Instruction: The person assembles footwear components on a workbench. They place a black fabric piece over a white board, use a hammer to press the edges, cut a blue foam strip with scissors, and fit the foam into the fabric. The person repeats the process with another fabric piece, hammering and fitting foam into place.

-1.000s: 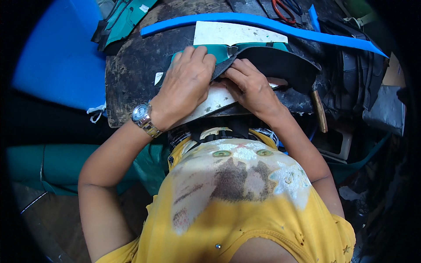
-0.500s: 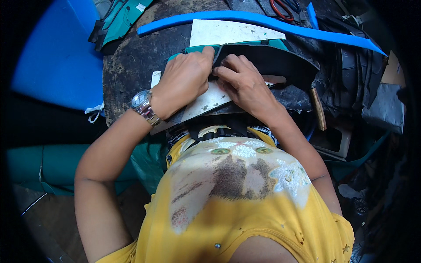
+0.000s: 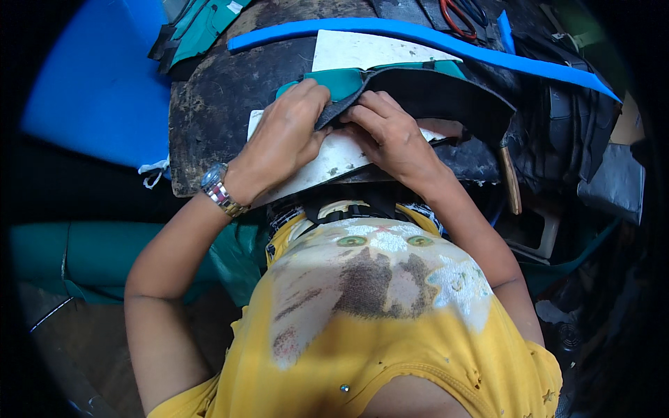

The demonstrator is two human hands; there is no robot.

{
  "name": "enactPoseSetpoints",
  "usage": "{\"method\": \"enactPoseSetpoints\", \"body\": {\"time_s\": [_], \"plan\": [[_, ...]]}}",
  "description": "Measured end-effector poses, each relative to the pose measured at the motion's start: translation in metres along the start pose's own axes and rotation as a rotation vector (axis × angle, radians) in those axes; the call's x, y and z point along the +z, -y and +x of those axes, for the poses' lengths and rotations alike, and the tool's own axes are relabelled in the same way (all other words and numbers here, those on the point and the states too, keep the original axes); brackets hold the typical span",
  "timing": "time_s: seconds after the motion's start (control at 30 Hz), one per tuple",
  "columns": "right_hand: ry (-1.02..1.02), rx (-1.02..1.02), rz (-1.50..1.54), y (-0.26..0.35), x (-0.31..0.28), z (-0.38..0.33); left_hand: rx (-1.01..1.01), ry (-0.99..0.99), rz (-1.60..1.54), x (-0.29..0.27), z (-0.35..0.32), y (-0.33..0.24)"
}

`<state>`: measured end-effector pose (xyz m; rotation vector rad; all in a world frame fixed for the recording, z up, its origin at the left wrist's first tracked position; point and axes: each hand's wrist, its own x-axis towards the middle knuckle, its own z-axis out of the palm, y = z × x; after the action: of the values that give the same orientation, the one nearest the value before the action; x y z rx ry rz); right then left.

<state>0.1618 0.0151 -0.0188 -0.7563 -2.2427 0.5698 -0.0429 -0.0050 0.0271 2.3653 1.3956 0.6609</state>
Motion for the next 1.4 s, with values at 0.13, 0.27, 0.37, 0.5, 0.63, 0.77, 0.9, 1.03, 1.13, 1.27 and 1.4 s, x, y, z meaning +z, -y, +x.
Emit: {"method": "enactPoseSetpoints", "body": {"time_s": [0.13,0.27,0.37,0.5,0.63,0.77,0.9,1.03,1.13,1.27,1.4], "plan": [[-0.044,-0.003,-0.013,0.001,0.002,0.0,-0.023,0.047,-0.22,0.003,0.002,0.007],[-0.029,0.033,-0.019,0.004,0.003,-0.001,-0.225,0.145,-0.296,-0.003,0.008,0.007],[-0.01,0.045,-0.037,0.005,0.002,-0.001,-0.17,0.148,0.012,0.001,0.012,-0.001],[0.05,0.083,-0.051,0.009,-0.001,0.001,-0.186,0.188,0.162,0.0,0.014,-0.003],[0.088,0.071,-0.105,0.012,0.0,0.004,-0.23,0.228,0.004,-0.003,0.021,0.014],[0.095,0.025,-0.159,0.012,0.003,0.002,-0.264,0.152,-0.062,0.002,0.021,0.02],[0.085,-0.028,-0.375,0.018,0.008,-0.003,-0.316,0.133,0.404,-0.015,0.026,0.008],[0.026,-0.031,-0.394,0.03,0.007,0.003,0.047,-0.254,0.54,-0.04,0.022,-0.015],[0.153,0.23,0.032,0.031,-0.022,0.01,0.285,-0.348,0.05,0.003,0.005,-0.044],[-0.181,0.036,-0.655,0.02,-0.089,0.005,0.178,-0.289,-0.023,0.058,-0.004,-0.036],[0.048,0.269,-0.544,0.011,-0.099,-0.008,0.273,-0.195,0.237,0.06,-0.004,-0.017]]}}
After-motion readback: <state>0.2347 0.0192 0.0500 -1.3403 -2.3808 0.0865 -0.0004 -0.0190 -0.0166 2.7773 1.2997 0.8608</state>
